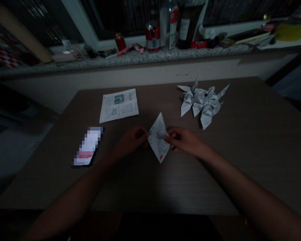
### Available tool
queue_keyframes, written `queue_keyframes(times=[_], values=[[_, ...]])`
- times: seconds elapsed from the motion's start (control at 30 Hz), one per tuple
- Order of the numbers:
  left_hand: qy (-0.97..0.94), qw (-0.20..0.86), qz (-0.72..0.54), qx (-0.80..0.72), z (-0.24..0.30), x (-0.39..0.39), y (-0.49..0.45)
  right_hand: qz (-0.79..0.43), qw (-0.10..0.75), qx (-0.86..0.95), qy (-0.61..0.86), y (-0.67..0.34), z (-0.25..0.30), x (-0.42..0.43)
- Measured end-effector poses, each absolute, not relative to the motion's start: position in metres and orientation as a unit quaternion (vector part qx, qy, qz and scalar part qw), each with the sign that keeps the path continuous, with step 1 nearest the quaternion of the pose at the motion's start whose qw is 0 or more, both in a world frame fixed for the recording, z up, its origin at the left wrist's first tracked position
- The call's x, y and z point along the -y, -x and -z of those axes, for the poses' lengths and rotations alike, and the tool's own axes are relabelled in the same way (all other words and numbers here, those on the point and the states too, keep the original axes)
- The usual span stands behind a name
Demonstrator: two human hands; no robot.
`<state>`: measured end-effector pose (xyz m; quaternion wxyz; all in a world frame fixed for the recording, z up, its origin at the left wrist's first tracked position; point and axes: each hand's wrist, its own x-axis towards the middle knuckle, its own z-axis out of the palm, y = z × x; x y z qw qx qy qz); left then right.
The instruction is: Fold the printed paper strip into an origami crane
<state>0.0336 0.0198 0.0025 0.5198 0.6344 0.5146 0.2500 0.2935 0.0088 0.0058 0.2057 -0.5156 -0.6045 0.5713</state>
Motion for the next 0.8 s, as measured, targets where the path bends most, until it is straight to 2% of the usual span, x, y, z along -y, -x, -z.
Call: queue_keyframes(times=[0.13,0.2,0.33,0.43,0.6,0.8], values=[[-0.636,0.52,-0.23,-0.522,0.0,-0.019,-0.032,-0.551,0.201,0.621,0.52,-0.292,-0.005,-0.011],[-0.665,0.488,-0.21,-0.525,-0.001,-0.018,-0.031,-0.524,0.195,0.641,0.525,-0.291,-0.006,-0.013],[-0.75,0.359,-0.177,-0.527,-0.008,-0.015,-0.029,-0.41,0.134,0.72,0.543,-0.289,-0.015,-0.02],[-0.769,0.271,-0.218,-0.536,-0.011,-0.012,-0.03,-0.309,0.098,0.78,0.535,-0.286,-0.023,-0.026],[-0.793,0.141,-0.288,-0.518,-0.015,-0.01,-0.032,-0.246,0.043,0.814,0.525,-0.277,-0.029,-0.031],[-0.837,0.139,-0.234,-0.474,-0.013,-0.014,-0.028,-0.174,0.011,0.847,0.502,-0.271,-0.024,-0.033]])
